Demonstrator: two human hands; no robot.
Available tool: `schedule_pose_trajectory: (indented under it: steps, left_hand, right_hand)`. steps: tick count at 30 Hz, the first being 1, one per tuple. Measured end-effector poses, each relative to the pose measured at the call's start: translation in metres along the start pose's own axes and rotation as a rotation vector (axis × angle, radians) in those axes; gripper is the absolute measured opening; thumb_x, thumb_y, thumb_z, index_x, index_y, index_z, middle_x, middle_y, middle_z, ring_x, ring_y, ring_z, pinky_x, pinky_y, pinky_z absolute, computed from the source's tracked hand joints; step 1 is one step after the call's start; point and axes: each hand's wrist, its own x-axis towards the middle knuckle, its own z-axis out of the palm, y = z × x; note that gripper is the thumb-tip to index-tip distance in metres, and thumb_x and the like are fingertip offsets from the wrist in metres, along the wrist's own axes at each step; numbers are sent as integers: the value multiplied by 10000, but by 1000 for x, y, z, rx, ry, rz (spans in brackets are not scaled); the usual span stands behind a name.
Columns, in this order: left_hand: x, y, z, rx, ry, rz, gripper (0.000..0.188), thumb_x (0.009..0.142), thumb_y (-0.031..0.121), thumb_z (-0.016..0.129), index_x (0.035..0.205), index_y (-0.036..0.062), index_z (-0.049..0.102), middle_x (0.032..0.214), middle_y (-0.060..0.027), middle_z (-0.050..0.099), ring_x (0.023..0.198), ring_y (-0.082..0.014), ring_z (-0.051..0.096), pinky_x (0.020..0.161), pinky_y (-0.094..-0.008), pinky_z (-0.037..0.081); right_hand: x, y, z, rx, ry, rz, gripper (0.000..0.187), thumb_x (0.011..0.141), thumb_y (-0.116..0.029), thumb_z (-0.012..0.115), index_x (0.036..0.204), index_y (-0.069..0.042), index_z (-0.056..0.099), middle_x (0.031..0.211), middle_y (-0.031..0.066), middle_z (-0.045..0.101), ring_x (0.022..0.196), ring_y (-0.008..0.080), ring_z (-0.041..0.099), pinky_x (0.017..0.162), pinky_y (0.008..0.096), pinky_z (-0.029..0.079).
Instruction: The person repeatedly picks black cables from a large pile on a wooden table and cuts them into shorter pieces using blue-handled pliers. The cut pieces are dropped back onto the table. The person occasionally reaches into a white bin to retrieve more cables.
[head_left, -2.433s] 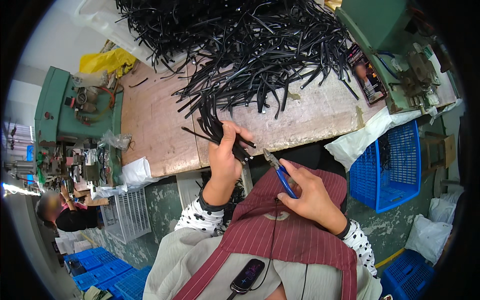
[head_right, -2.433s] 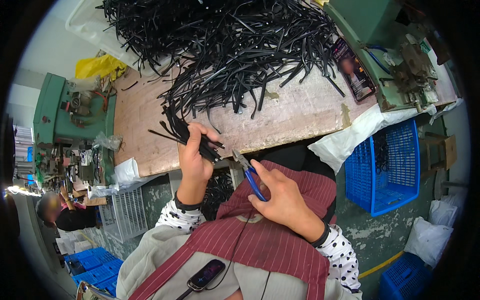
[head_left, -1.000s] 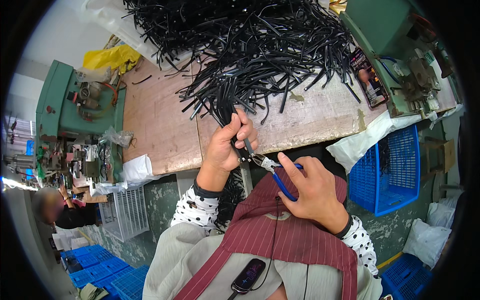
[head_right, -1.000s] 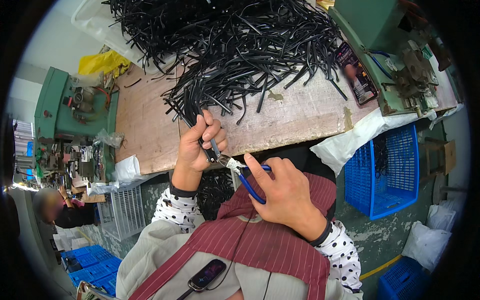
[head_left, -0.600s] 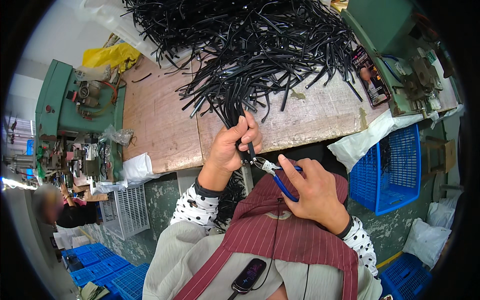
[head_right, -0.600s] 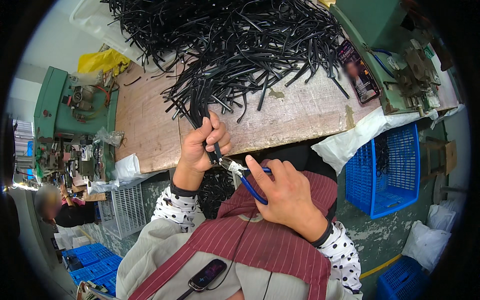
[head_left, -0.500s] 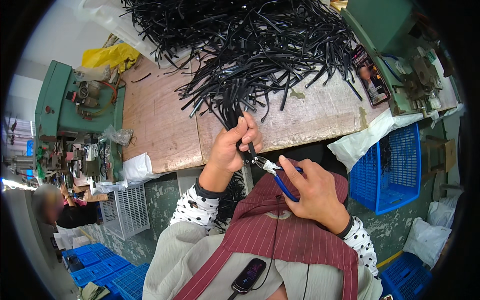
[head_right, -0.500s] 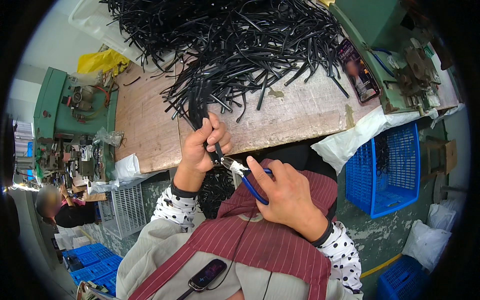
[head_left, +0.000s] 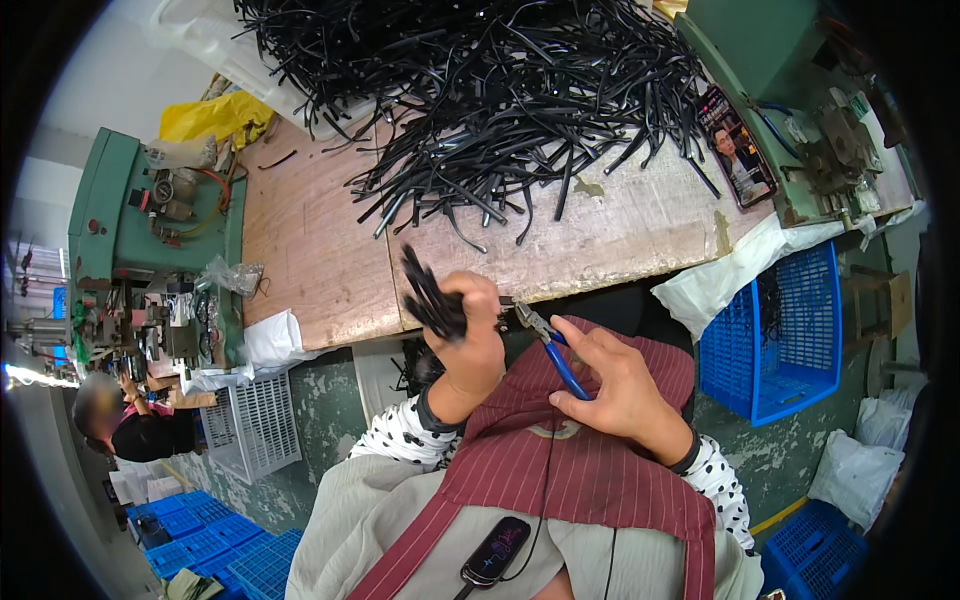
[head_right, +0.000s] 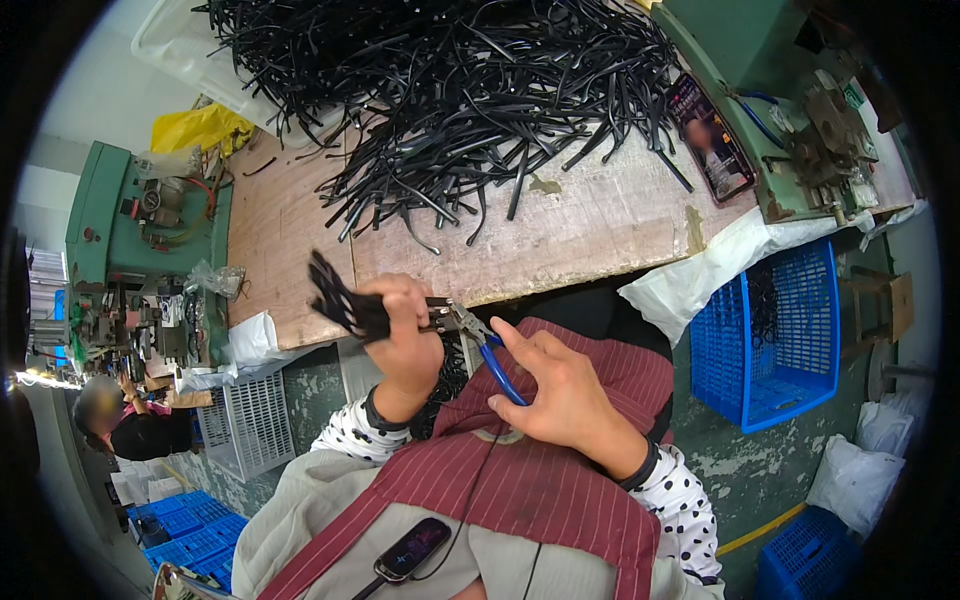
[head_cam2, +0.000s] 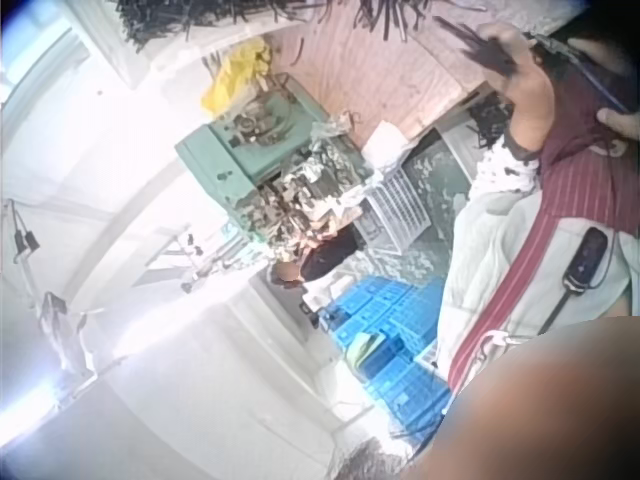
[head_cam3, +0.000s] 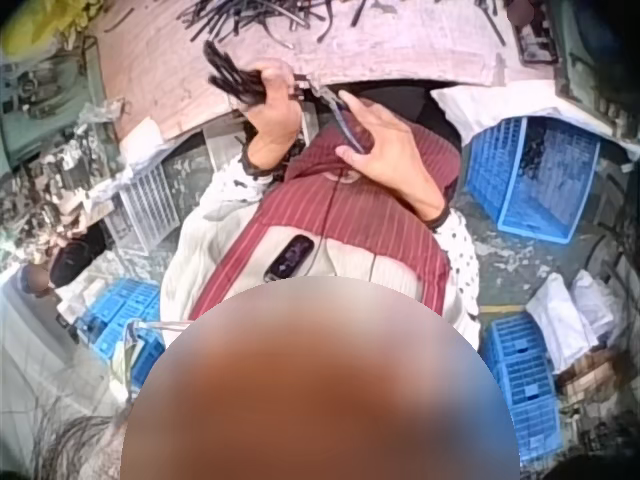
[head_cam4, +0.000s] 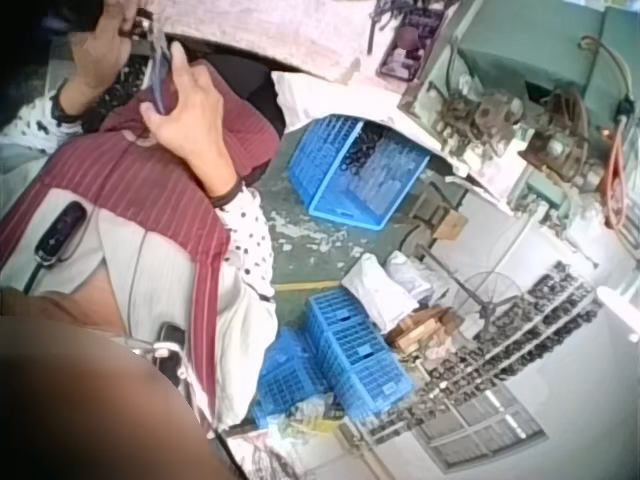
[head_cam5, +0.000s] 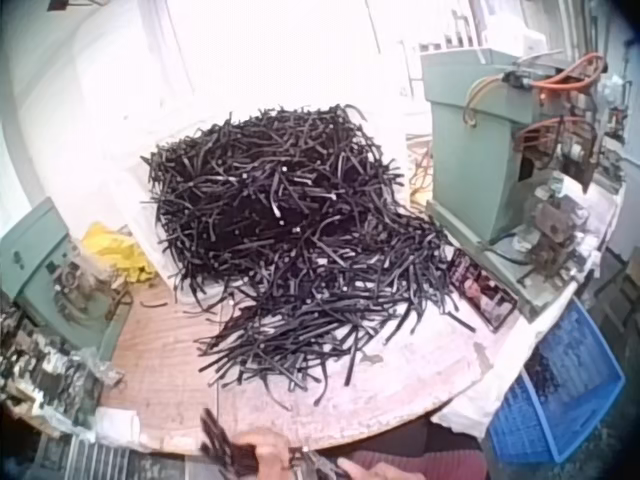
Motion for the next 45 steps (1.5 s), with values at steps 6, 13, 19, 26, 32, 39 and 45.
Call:
schedule_pose_trajectory:
  steps: [6,13,19,26,32,39,45]
  left_hand:
    - [17,-3,-14,-137,76,-433,140,989,157,567,995,19,545,785,-52,596,638,-91,484,577,-221,389]
    - [84,-33,-26,1084,-141,-239,237,940,185,595,967,-51,597,795,-194,667,721,-272,675,646,-352,521]
    - [116,-83,-36,1464,-137,-237,402,798,360,723,841,-35,657,824,-254,673,808,-425,657,715,-465,523]
    - [117,-66,-33,1438,-246,-273,330,774,285,725,806,-34,648,815,-245,676,789,-411,663,708,-474,531]
    - [92,-40,-67,461,91,-467,191,848,82,656,1031,45,616,823,-36,696,637,-118,575,607,-227,465]
    - [37,-42,-82,284,111,-467,191,939,170,646,1044,13,615,819,-33,597,657,-79,513,621,-230,429]
    - [45,-6,-52,-471,-214,-771,252,1018,337,498,963,98,553,694,45,448,512,-54,375,568,-252,368]
  right_hand:
    - [-3,2,3,38,-1,58,821,679,-124,805,1430,-122,472,826,98,560,683,185,580,620,295,500]
    - [-7,2,3,15,4,144,808,699,-184,791,1433,-121,459,798,108,578,708,265,616,683,373,528]
    - [-8,-1,4,7,10,146,824,691,-205,806,1435,-129,460,824,107,579,716,264,622,686,373,532]
    - [-9,1,5,-12,3,150,840,683,-233,817,1435,-129,457,860,113,584,759,267,631,696,378,535]
    - [-13,5,4,-64,31,83,866,668,-259,825,1436,-122,449,874,127,570,787,286,630,691,385,533]
    - [-5,2,8,-140,59,6,864,655,-243,818,1427,-120,451,927,128,545,794,303,615,681,402,521]
    - [4,-16,-3,-329,125,-165,856,616,-201,813,1402,-131,480,948,132,530,786,290,576,660,381,502]
